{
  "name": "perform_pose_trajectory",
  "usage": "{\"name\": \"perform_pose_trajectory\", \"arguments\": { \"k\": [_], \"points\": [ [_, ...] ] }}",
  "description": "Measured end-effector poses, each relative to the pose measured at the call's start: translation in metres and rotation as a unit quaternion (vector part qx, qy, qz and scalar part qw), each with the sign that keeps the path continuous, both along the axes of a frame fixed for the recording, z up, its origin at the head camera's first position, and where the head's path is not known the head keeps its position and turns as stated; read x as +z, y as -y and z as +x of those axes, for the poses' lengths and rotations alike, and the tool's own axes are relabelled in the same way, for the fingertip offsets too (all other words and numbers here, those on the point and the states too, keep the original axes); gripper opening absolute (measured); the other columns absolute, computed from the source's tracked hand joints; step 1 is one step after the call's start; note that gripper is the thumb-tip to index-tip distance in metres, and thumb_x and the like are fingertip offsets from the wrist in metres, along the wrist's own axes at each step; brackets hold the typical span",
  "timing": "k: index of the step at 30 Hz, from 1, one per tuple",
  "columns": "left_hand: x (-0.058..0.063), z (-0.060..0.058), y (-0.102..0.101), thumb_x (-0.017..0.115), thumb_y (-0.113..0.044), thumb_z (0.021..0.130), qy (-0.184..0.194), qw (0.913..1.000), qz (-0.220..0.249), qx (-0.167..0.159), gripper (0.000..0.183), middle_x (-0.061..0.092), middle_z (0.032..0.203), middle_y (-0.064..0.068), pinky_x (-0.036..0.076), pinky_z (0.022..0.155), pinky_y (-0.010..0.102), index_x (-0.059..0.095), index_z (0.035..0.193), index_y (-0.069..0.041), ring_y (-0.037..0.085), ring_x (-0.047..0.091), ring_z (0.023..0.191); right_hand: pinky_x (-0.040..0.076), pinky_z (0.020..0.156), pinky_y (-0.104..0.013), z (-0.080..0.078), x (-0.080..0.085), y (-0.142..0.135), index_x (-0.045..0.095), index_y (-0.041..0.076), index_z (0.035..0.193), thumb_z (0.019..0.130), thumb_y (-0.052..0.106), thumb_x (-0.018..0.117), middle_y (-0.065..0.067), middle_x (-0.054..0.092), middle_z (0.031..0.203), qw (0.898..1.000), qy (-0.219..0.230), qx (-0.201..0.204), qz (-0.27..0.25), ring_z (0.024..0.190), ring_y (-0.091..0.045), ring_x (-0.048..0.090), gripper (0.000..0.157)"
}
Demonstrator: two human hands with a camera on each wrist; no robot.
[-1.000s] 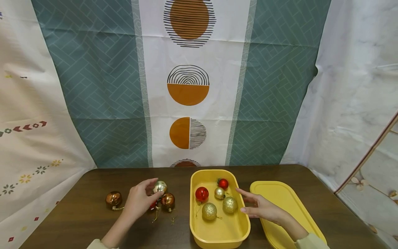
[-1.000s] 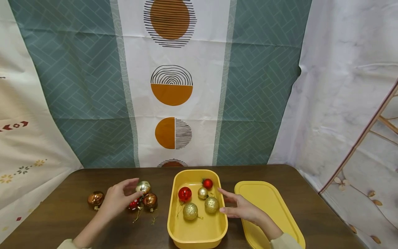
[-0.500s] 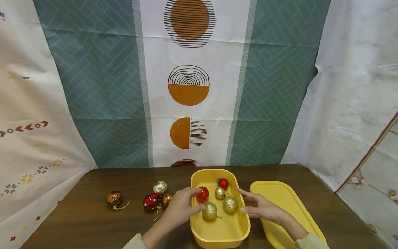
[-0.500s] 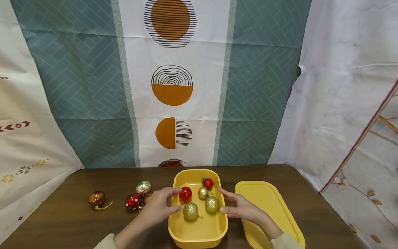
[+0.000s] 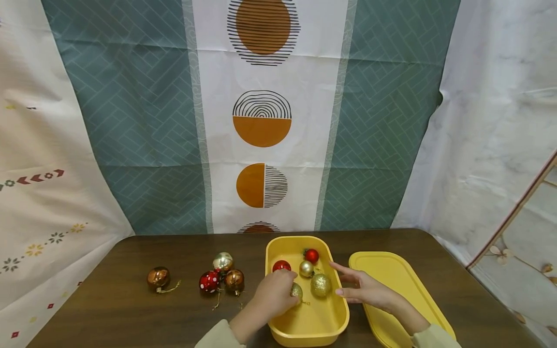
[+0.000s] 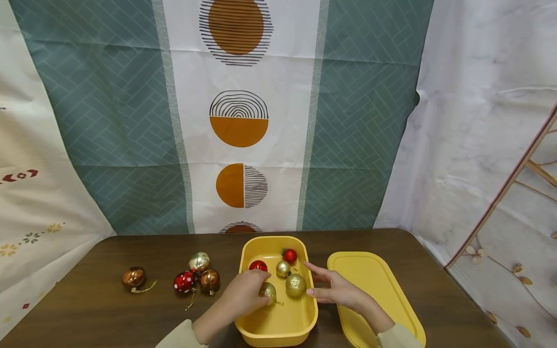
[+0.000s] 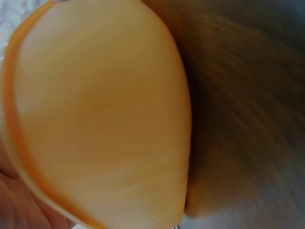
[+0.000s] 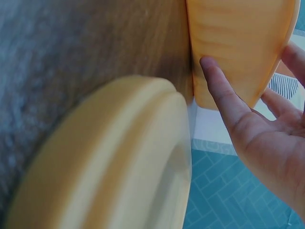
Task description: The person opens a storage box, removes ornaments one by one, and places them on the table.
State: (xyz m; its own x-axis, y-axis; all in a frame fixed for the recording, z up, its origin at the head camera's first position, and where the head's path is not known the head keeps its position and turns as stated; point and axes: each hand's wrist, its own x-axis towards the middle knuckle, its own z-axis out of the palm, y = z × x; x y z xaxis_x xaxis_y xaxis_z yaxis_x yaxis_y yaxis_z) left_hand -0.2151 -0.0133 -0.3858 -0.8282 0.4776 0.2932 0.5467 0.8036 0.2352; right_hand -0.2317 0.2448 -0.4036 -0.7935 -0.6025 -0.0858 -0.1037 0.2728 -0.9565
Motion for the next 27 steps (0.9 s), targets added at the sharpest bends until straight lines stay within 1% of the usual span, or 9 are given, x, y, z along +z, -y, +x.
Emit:
{"name": "perform_pose_trajectory", "arguments": {
  "k": [2, 5, 7, 11, 15, 19, 23, 27],
  "points": [
    [-0.001, 0.000, -0.001, 0.078, -0.021, 0.063, -0.007, 0.9998, -0.014, 0.010, 0.031, 0.064, 0.079, 0.004, 0.048, 0.063, 0.030, 0.067, 0.086, -0.004, 0.017, 0.060, 0.073, 0.047, 0.085, -0.046, 0.000, 0.000, 0.000, 0.013, 0.004, 0.146, 0.093, 0.017, 0.052, -0.041, 0.023, 0.135, 1.000, 0.000, 0.001, -0.001, 0.114, -0.035, 0.048, 0.067],
    [-0.003, 0.000, -0.002, 0.079, -0.022, 0.062, -0.009, 0.9996, -0.021, 0.019, 0.024, 0.057, 0.067, 0.000, 0.043, 0.054, 0.028, 0.063, 0.074, -0.008, 0.014, 0.054, 0.061, 0.047, 0.084, -0.046, 0.000, 0.000, 0.000, 0.014, 0.004, 0.145, 0.093, 0.017, 0.052, -0.041, 0.025, 0.134, 1.000, -0.001, 0.000, -0.001, 0.113, -0.034, 0.049, 0.067],
    [-0.004, 0.000, -0.002, 0.080, -0.021, 0.062, -0.009, 0.9995, -0.020, 0.020, 0.024, 0.054, 0.063, -0.002, 0.040, 0.050, 0.027, 0.060, 0.068, -0.010, 0.012, 0.051, 0.057, 0.047, 0.084, -0.046, 0.000, 0.000, 0.000, 0.014, 0.005, 0.145, 0.092, 0.017, 0.052, -0.041, 0.025, 0.134, 1.000, -0.003, 0.000, -0.001, 0.112, -0.034, 0.049, 0.067],
    [-0.005, -0.001, -0.002, 0.080, -0.020, 0.061, -0.013, 0.9996, -0.016, 0.019, 0.025, 0.052, 0.060, -0.003, 0.038, 0.047, 0.026, 0.058, 0.065, -0.011, 0.012, 0.050, 0.054, 0.047, 0.084, -0.046, 0.000, 0.000, 0.000, 0.015, 0.005, 0.145, 0.092, 0.017, 0.052, -0.040, 0.025, 0.134, 1.000, -0.005, -0.002, 0.003, 0.113, -0.035, 0.048, 0.066],
    [-0.005, -0.002, -0.002, 0.080, -0.020, 0.060, -0.014, 0.9998, -0.009, 0.014, 0.024, 0.053, 0.061, -0.003, 0.038, 0.050, 0.026, 0.058, 0.065, -0.011, 0.011, 0.049, 0.056, 0.047, 0.084, -0.047, 0.000, 0.000, 0.000, 0.015, 0.005, 0.146, 0.092, 0.017, 0.053, -0.041, 0.023, 0.135, 1.000, -0.006, -0.004, 0.006, 0.114, -0.037, 0.047, 0.066],
    [-0.002, -0.001, 0.001, 0.080, -0.020, 0.059, -0.003, 0.9996, 0.027, 0.003, 0.022, 0.059, 0.067, -0.004, 0.041, 0.054, 0.024, 0.065, 0.072, -0.009, 0.010, 0.052, 0.061, 0.047, 0.083, -0.047, 0.000, 0.000, 0.000, 0.016, 0.006, 0.146, 0.092, 0.018, 0.053, -0.042, 0.021, 0.135, 1.000, -0.007, -0.007, 0.007, 0.115, -0.038, 0.045, 0.066],
    [0.006, 0.001, 0.006, 0.079, -0.020, 0.061, 0.017, 0.9973, 0.071, 0.001, 0.030, 0.067, 0.079, -0.001, 0.047, 0.060, 0.026, 0.070, 0.086, -0.006, 0.013, 0.059, 0.070, 0.047, 0.083, -0.047, 0.000, -0.001, 0.000, 0.016, 0.006, 0.145, 0.092, 0.018, 0.054, -0.042, 0.020, 0.135, 1.000, -0.010, -0.009, 0.008, 0.116, -0.039, 0.045, 0.066],
    [0.016, 0.003, 0.016, 0.079, -0.022, 0.064, 0.029, 0.9940, 0.105, 0.010, 0.034, 0.068, 0.086, 0.002, 0.048, 0.062, 0.031, 0.070, 0.092, -0.006, 0.017, 0.062, 0.075, 0.047, 0.083, -0.048, 0.000, -0.001, -0.001, 0.016, 0.006, 0.146, 0.092, 0.018, 0.053, -0.042, 0.020, 0.136, 1.000, -0.013, -0.005, 0.008, 0.116, -0.041, 0.044, 0.066]
  ]
}}
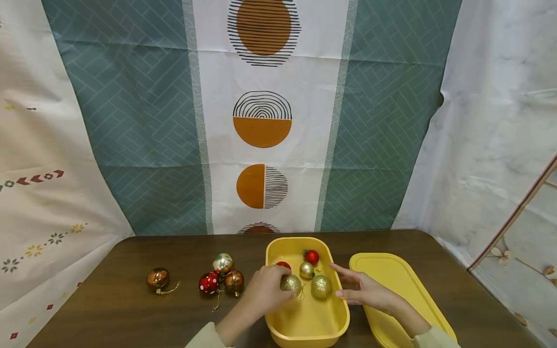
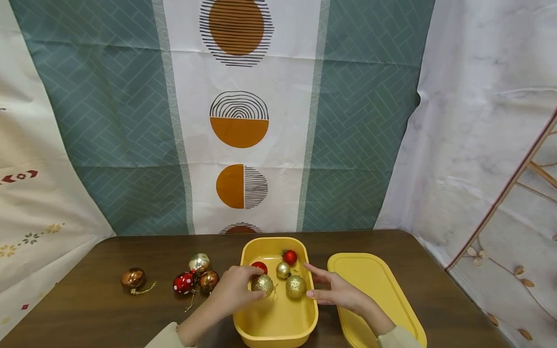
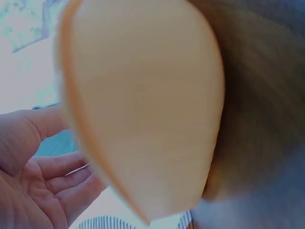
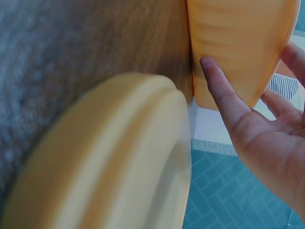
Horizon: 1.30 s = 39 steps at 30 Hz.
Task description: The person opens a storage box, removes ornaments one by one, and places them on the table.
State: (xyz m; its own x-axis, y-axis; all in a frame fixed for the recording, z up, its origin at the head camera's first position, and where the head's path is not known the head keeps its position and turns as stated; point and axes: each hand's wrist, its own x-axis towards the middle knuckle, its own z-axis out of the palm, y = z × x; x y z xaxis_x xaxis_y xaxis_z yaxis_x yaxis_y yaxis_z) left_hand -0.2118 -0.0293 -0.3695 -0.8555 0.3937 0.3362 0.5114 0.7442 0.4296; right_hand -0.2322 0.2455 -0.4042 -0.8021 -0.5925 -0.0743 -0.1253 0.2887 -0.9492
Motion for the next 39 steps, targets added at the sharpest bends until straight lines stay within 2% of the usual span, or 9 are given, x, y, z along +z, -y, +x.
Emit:
{"name": "perform_pose_trajectory", "arguments": {
  "k": [6, 9, 14, 20, 25, 31, 39],
  "points": [
    [0.012, 0.001, 0.021, 0.078, -0.022, 0.068, 0.009, 0.9991, 0.035, 0.021, 0.039, 0.067, 0.096, 0.009, 0.049, 0.071, 0.038, 0.068, 0.100, -0.003, 0.025, 0.062, 0.088, 0.047, 0.083, -0.049, 0.000, 0.000, 0.000, 0.015, 0.006, 0.146, 0.093, 0.017, 0.052, -0.042, 0.016, 0.137, 1.000, -0.001, 0.001, 0.001, 0.119, -0.045, 0.039, 0.066],
    [0.014, 0.000, 0.034, 0.078, -0.022, 0.068, -0.002, 0.9979, 0.051, 0.040, 0.040, 0.067, 0.097, 0.011, 0.049, 0.074, 0.040, 0.068, 0.101, -0.002, 0.026, 0.062, 0.090, 0.047, 0.083, -0.049, 0.000, 0.000, 0.000, 0.016, 0.006, 0.146, 0.093, 0.017, 0.052, -0.042, 0.017, 0.137, 1.000, -0.001, 0.000, 0.003, 0.119, -0.045, 0.040, 0.066],
    [0.018, 0.002, 0.058, 0.080, -0.019, 0.066, -0.024, 0.9924, 0.093, 0.077, 0.039, 0.067, 0.093, 0.007, 0.049, 0.071, 0.033, 0.068, 0.100, -0.003, 0.018, 0.061, 0.080, 0.047, 0.083, -0.049, 0.000, -0.001, -0.001, 0.015, 0.006, 0.146, 0.093, 0.017, 0.052, -0.043, 0.017, 0.136, 1.000, 0.000, 0.002, 0.000, 0.117, -0.043, 0.042, 0.066],
    [0.023, 0.007, 0.089, 0.081, -0.018, 0.067, -0.013, 0.9837, 0.142, 0.110, 0.041, 0.067, 0.096, 0.009, 0.052, 0.063, 0.028, 0.067, 0.103, -0.003, 0.017, 0.064, 0.078, 0.047, 0.083, -0.048, -0.001, -0.002, 0.000, 0.014, 0.005, 0.145, 0.093, 0.016, 0.052, -0.044, 0.018, 0.135, 1.000, 0.001, 0.007, -0.009, 0.115, -0.040, 0.046, 0.066],
    [0.023, 0.012, 0.117, 0.079, -0.021, 0.069, 0.008, 0.9809, 0.134, 0.141, 0.046, 0.066, 0.102, 0.013, 0.053, 0.066, 0.031, 0.064, 0.108, -0.002, 0.022, 0.066, 0.082, 0.047, 0.083, -0.049, -0.001, -0.002, 0.000, 0.015, 0.005, 0.145, 0.092, 0.017, 0.052, -0.043, 0.018, 0.135, 1.000, 0.003, 0.004, -0.005, 0.116, -0.041, 0.045, 0.066],
    [0.017, 0.016, 0.150, 0.078, -0.028, 0.070, 0.001, 0.9790, 0.113, 0.169, 0.050, 0.066, 0.102, 0.015, 0.051, 0.073, 0.039, 0.063, 0.110, -0.001, 0.025, 0.065, 0.086, 0.047, 0.083, -0.048, -0.001, -0.001, -0.002, 0.014, 0.005, 0.145, 0.092, 0.017, 0.052, -0.043, 0.020, 0.134, 1.000, -0.002, 0.005, -0.003, 0.114, -0.039, 0.046, 0.066],
    [0.002, 0.024, 0.192, 0.078, -0.029, 0.070, -0.014, 0.9748, 0.073, 0.210, 0.048, 0.068, 0.090, 0.010, 0.048, 0.062, 0.031, 0.065, 0.106, 0.000, 0.018, 0.062, 0.076, 0.047, 0.084, -0.047, -0.002, -0.003, -0.002, 0.012, 0.004, 0.145, 0.093, 0.016, 0.051, -0.043, 0.023, 0.134, 1.000, 0.005, 0.019, -0.018, 0.113, -0.037, 0.048, 0.067]
  ]
}}
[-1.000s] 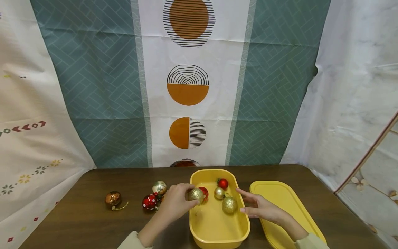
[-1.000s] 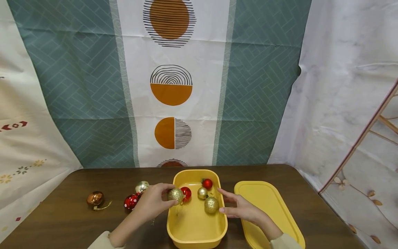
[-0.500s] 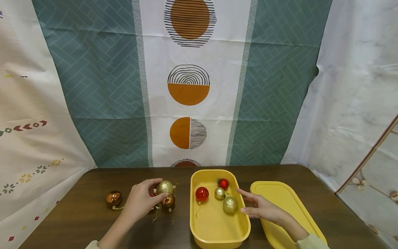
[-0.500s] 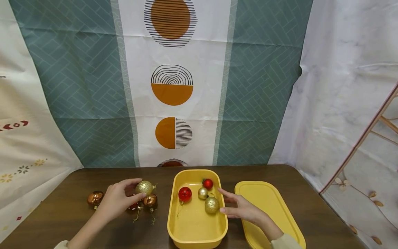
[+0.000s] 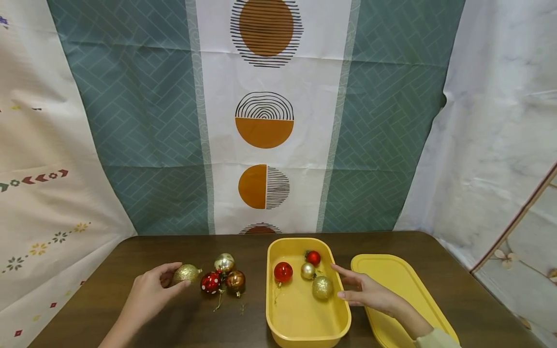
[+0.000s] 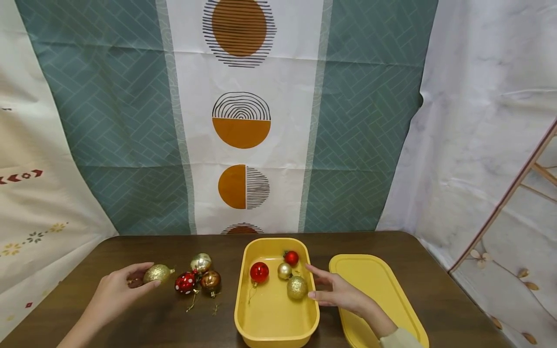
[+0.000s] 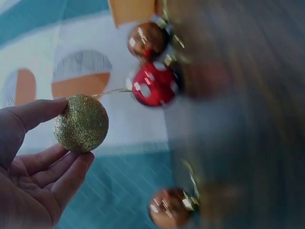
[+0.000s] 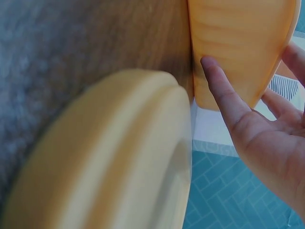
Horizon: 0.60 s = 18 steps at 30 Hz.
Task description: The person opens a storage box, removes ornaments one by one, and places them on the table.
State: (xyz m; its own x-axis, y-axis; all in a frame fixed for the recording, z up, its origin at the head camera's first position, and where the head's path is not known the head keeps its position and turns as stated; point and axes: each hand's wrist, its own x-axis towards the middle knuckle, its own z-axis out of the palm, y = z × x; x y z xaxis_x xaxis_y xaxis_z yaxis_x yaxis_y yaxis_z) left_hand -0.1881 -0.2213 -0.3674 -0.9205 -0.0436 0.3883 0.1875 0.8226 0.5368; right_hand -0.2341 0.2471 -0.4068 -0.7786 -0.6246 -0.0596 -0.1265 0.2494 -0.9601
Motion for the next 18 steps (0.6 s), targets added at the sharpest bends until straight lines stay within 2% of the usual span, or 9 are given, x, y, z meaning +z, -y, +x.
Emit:
{"name": "perform_pose_trajectory", "arguments": {
  "k": [11, 18],
  "points": [
    [-0.018, 0.006, 0.060, 0.076, -0.036, 0.071, 0.051, 0.9983, -0.017, 0.024, 0.054, 0.068, 0.089, 0.017, 0.049, 0.071, 0.044, 0.064, 0.106, 0.004, 0.026, 0.067, 0.078, 0.048, 0.083, -0.046, 0.001, 0.000, 0.001, 0.013, 0.004, 0.145, 0.093, 0.016, 0.052, -0.043, 0.021, 0.134, 1.000, 0.001, -0.003, 0.000, 0.114, -0.037, 0.048, 0.066],
    [-0.026, 0.004, 0.085, 0.073, -0.036, 0.074, 0.098, 0.9946, -0.025, 0.023, 0.054, 0.068, 0.089, 0.017, 0.046, 0.074, 0.050, 0.063, 0.107, 0.004, 0.028, 0.066, 0.081, 0.048, 0.083, -0.046, 0.001, 0.000, 0.001, 0.012, 0.005, 0.146, 0.093, 0.015, 0.051, -0.043, 0.019, 0.135, 1.000, 0.002, -0.002, -0.002, 0.115, -0.038, 0.047, 0.066]
  ]
}}
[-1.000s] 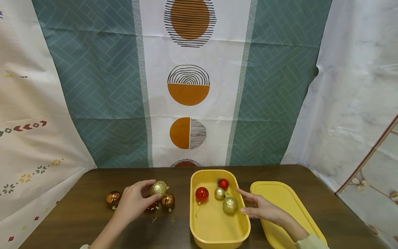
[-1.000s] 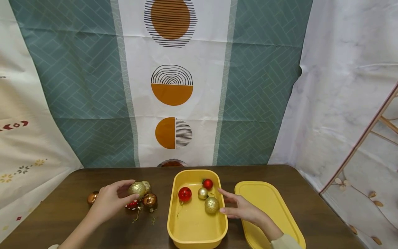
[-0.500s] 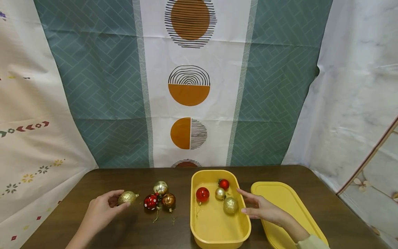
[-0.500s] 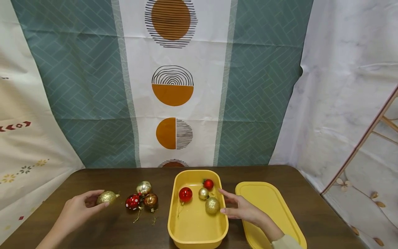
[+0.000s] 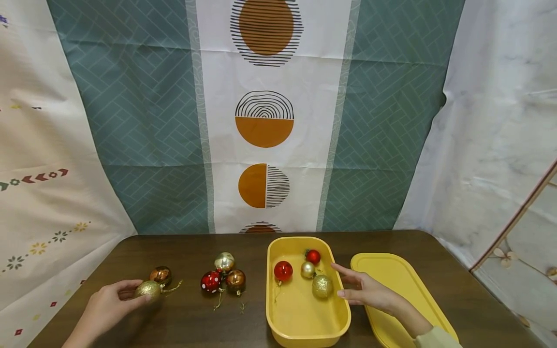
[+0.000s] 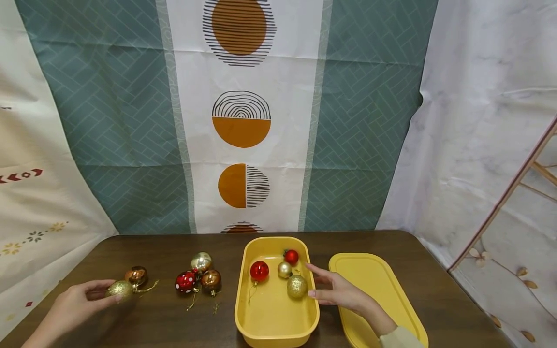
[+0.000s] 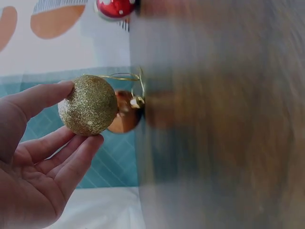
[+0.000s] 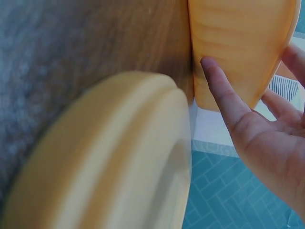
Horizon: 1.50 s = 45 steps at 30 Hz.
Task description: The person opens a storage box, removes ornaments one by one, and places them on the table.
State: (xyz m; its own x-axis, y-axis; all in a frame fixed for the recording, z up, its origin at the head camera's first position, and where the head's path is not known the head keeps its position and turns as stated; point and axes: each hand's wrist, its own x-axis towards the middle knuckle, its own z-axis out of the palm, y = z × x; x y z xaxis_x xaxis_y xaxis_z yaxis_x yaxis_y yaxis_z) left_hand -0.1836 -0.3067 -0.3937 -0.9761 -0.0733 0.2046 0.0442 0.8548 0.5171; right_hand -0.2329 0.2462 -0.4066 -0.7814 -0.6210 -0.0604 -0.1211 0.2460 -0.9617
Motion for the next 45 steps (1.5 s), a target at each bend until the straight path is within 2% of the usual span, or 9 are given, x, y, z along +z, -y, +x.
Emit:
{"name": "perform_pose_trajectory", "arguments": {
  "k": [5, 12, 17, 23, 36, 45],
  "points": [
    [-0.003, -0.002, 0.010, 0.072, -0.037, 0.075, 0.022, 0.9998, 0.000, -0.002, 0.057, 0.068, 0.091, 0.020, 0.043, 0.076, 0.054, 0.060, 0.110, 0.007, 0.034, 0.064, 0.086, 0.048, 0.084, -0.046, 0.000, 0.000, 0.000, 0.012, 0.005, 0.146, 0.093, 0.015, 0.051, -0.043, 0.020, 0.135, 1.000, 0.001, -0.001, 0.001, 0.114, -0.037, 0.048, 0.066],
    [-0.007, -0.004, 0.018, 0.072, -0.035, 0.074, 0.021, 0.9998, -0.003, 0.000, 0.054, 0.068, 0.089, 0.019, 0.043, 0.075, 0.055, 0.062, 0.107, 0.007, 0.035, 0.064, 0.085, 0.047, 0.084, -0.045, 0.000, 0.000, 0.000, 0.013, 0.005, 0.146, 0.093, 0.015, 0.051, -0.043, 0.019, 0.135, 1.000, 0.001, -0.004, 0.006, 0.114, -0.037, 0.047, 0.066],
    [-0.009, -0.008, 0.022, 0.071, -0.037, 0.076, 0.046, 0.9989, 0.002, -0.003, 0.058, 0.067, 0.091, 0.020, 0.043, 0.075, 0.054, 0.060, 0.108, 0.009, 0.034, 0.064, 0.085, 0.047, 0.084, -0.045, 0.000, -0.001, 0.001, 0.013, 0.005, 0.146, 0.093, 0.015, 0.051, -0.042, 0.022, 0.134, 1.000, 0.003, -0.005, 0.004, 0.112, -0.033, 0.049, 0.066],
    [-0.011, -0.012, 0.025, 0.070, -0.039, 0.076, 0.068, 0.9977, 0.003, -0.005, 0.061, 0.067, 0.093, 0.022, 0.043, 0.075, 0.055, 0.058, 0.109, 0.011, 0.039, 0.061, 0.089, 0.047, 0.084, -0.044, 0.000, -0.002, 0.001, 0.012, 0.004, 0.146, 0.093, 0.015, 0.051, -0.041, 0.023, 0.134, 1.000, 0.005, -0.001, -0.003, 0.111, -0.033, 0.050, 0.066],
    [-0.012, -0.015, 0.025, 0.070, -0.041, 0.076, 0.073, 0.9973, -0.002, -0.007, 0.063, 0.066, 0.095, 0.023, 0.042, 0.075, 0.056, 0.058, 0.111, 0.010, 0.039, 0.060, 0.091, 0.047, 0.085, -0.047, 0.000, 0.000, 0.000, 0.012, 0.005, 0.146, 0.094, 0.016, 0.050, -0.040, 0.025, 0.134, 1.000, 0.004, -0.001, 0.005, 0.113, -0.035, 0.049, 0.065],
    [-0.009, -0.013, 0.022, 0.070, -0.040, 0.076, 0.062, 0.9980, -0.007, -0.007, 0.063, 0.066, 0.095, 0.022, 0.043, 0.076, 0.054, 0.057, 0.111, 0.010, 0.039, 0.060, 0.092, 0.047, 0.085, -0.046, 0.000, 0.000, 0.000, 0.011, 0.004, 0.145, 0.094, 0.015, 0.051, -0.040, 0.026, 0.134, 1.000, 0.008, -0.001, 0.003, 0.113, -0.034, 0.050, 0.066]
  ]
}}
